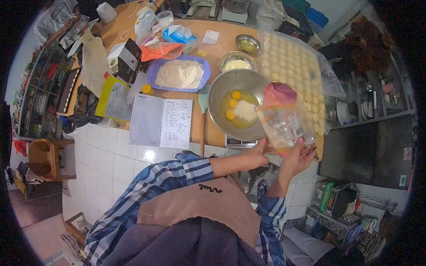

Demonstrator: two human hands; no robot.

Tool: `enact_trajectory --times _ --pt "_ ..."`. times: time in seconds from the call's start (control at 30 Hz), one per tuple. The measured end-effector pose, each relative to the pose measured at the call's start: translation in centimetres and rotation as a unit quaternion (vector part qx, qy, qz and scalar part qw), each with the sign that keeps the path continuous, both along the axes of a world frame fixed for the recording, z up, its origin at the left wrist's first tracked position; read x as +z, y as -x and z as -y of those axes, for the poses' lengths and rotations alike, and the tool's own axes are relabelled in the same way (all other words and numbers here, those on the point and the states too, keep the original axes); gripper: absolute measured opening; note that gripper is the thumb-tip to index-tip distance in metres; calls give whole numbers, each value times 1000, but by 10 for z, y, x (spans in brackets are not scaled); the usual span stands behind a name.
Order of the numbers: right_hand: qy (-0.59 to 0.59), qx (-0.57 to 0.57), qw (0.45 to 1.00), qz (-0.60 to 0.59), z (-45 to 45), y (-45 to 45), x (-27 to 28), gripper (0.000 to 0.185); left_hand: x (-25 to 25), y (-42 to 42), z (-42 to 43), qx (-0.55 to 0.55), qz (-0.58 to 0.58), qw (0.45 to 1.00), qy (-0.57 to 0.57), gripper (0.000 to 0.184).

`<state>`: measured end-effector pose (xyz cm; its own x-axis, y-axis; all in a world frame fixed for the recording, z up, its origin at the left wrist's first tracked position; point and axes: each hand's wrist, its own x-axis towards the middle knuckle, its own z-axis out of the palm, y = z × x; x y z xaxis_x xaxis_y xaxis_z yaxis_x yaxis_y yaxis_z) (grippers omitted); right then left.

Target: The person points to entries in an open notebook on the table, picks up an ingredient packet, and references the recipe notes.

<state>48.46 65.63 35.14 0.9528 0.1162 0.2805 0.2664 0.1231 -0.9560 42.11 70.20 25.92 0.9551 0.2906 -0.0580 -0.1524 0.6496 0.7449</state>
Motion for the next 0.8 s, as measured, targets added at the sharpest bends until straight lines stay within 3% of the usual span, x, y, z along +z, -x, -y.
enact_trajectory --times 0.27,0.47,0.53,0.67,0.8 --pt "-37 -18 999 -7 -9 2 4 37 0 3 0 10 -38 999 14 104" --pt "-11 16 1000 18 -2 -2 -8 38 3 4 -3 4 -35 999 4 94" --pt "56 48 996 42 0 -5 -14 38 -6 1 3 14 -10 1000 8 93" --pt "-3 46 998 37 -5 4 -10 36 -36 -12 7 17 -45 998 -38 95" --pt "23 59 998 25 -4 -3 -13 37 -5 0 0 20 -19 1000 14 96"
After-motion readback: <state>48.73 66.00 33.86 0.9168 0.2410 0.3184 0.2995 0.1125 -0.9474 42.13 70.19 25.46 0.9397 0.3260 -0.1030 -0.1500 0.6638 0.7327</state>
